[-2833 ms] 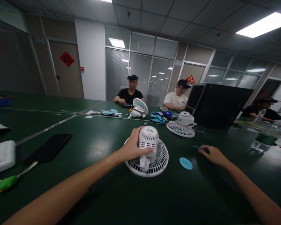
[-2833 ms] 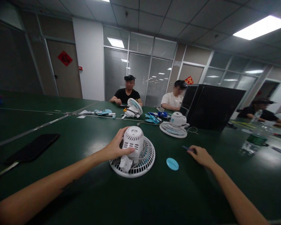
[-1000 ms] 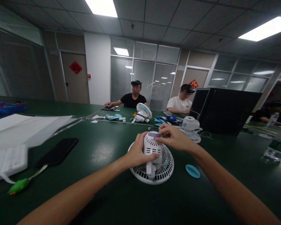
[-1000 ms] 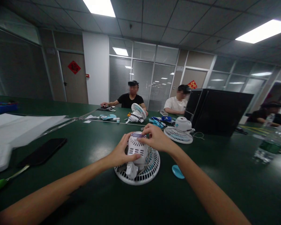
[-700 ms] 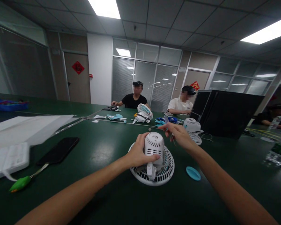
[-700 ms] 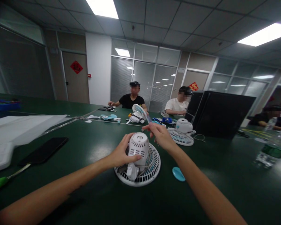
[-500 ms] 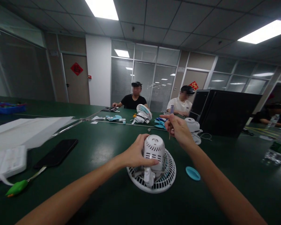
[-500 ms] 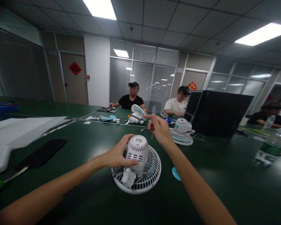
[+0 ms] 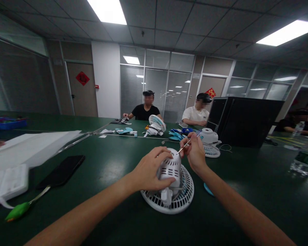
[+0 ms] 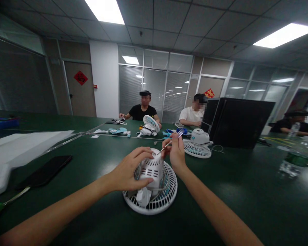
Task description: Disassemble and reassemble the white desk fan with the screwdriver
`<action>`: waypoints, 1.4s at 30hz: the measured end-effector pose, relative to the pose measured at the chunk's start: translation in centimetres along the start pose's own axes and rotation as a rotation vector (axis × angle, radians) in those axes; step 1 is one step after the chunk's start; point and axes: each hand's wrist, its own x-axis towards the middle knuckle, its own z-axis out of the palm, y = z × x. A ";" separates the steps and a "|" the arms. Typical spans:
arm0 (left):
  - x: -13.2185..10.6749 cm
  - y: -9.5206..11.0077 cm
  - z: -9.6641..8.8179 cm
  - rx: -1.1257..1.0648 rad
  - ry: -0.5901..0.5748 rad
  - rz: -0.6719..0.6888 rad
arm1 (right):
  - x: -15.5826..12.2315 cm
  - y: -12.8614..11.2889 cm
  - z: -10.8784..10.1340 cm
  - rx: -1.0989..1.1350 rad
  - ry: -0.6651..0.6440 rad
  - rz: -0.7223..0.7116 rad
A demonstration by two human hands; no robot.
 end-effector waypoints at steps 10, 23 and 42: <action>-0.2 -0.1 0.2 0.014 0.010 -0.035 | 0.3 -0.6 1.9 -0.196 -0.246 -0.117; -0.2 0.1 0.2 0.025 0.000 -0.037 | 0.3 -0.3 1.6 -0.251 -0.272 -0.120; -0.2 0.0 0.2 0.061 0.004 -0.010 | 0.2 -0.4 1.7 -0.265 -0.293 -0.119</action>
